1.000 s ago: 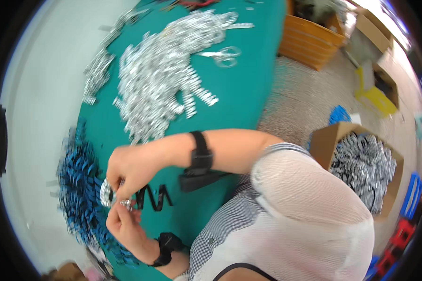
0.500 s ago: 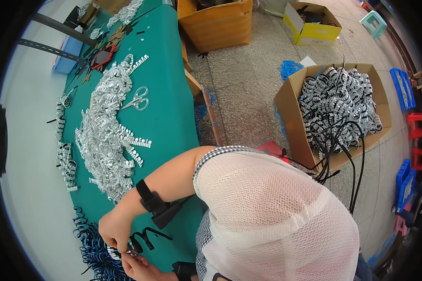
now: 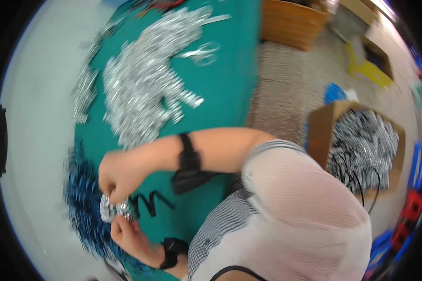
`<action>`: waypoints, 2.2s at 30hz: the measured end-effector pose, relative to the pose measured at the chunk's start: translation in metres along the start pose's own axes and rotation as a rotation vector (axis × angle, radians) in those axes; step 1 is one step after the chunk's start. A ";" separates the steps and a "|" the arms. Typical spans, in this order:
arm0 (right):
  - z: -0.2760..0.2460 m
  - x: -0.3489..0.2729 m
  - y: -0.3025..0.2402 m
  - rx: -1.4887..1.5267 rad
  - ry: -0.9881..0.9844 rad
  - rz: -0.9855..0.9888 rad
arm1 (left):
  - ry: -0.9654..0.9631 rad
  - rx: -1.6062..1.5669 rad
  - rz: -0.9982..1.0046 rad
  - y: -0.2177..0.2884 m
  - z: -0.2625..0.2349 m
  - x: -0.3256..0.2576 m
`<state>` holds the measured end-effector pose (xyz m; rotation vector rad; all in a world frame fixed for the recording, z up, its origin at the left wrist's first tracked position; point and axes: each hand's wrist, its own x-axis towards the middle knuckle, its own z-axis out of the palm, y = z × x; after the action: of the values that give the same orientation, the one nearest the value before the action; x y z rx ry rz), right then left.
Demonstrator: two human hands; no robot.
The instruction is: Assembling decorative rhinestone strips onto a black strap for shoes.
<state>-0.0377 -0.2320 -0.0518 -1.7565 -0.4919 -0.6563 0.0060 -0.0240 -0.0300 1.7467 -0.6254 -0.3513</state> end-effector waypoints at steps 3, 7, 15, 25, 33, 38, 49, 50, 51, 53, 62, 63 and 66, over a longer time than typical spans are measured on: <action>-0.018 -0.004 -0.014 0.016 0.003 0.151 | 0.096 0.068 0.052 0.003 0.002 -0.001; -0.006 0.002 -0.009 0.009 -0.040 0.074 | 0.166 0.046 0.178 0.004 -0.012 -0.012; -0.004 0.000 -0.036 -0.003 -0.029 0.023 | 0.196 0.057 0.149 0.012 -0.009 -0.016; -0.011 0.000 -0.034 0.016 0.004 -0.033 | 0.159 0.031 0.225 0.013 -0.006 -0.014; -0.010 0.004 -0.029 0.071 -0.019 0.134 | 0.056 -0.216 0.156 0.017 -0.009 -0.018; -0.009 0.003 -0.028 0.112 -0.043 0.171 | 0.032 -0.293 0.182 0.016 -0.007 -0.018; 0.000 0.004 -0.020 0.288 -0.113 0.262 | 0.021 -0.412 0.246 0.013 -0.004 -0.013; 0.001 0.004 -0.020 0.329 -0.116 0.282 | 0.018 -0.413 0.252 0.013 -0.003 -0.012; 0.001 0.005 -0.019 0.370 -0.120 0.301 | 0.032 -0.439 0.249 0.010 -0.002 -0.011; 0.006 0.005 -0.018 0.438 -0.114 0.353 | 0.040 -0.430 0.288 0.002 -0.004 -0.008; 0.015 0.006 -0.009 0.613 -0.067 0.426 | -0.148 -0.476 0.302 -0.024 -0.016 0.001; 0.015 0.007 -0.010 0.586 -0.099 0.460 | -0.163 -0.501 0.299 -0.025 -0.016 0.001; 0.014 0.009 -0.010 0.617 -0.212 0.572 | -0.148 -0.518 0.305 -0.027 -0.012 0.000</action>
<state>-0.0347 -0.2153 -0.0414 -1.2808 -0.2669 0.0921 0.0185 -0.0101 -0.0532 1.1199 -0.8131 -0.3894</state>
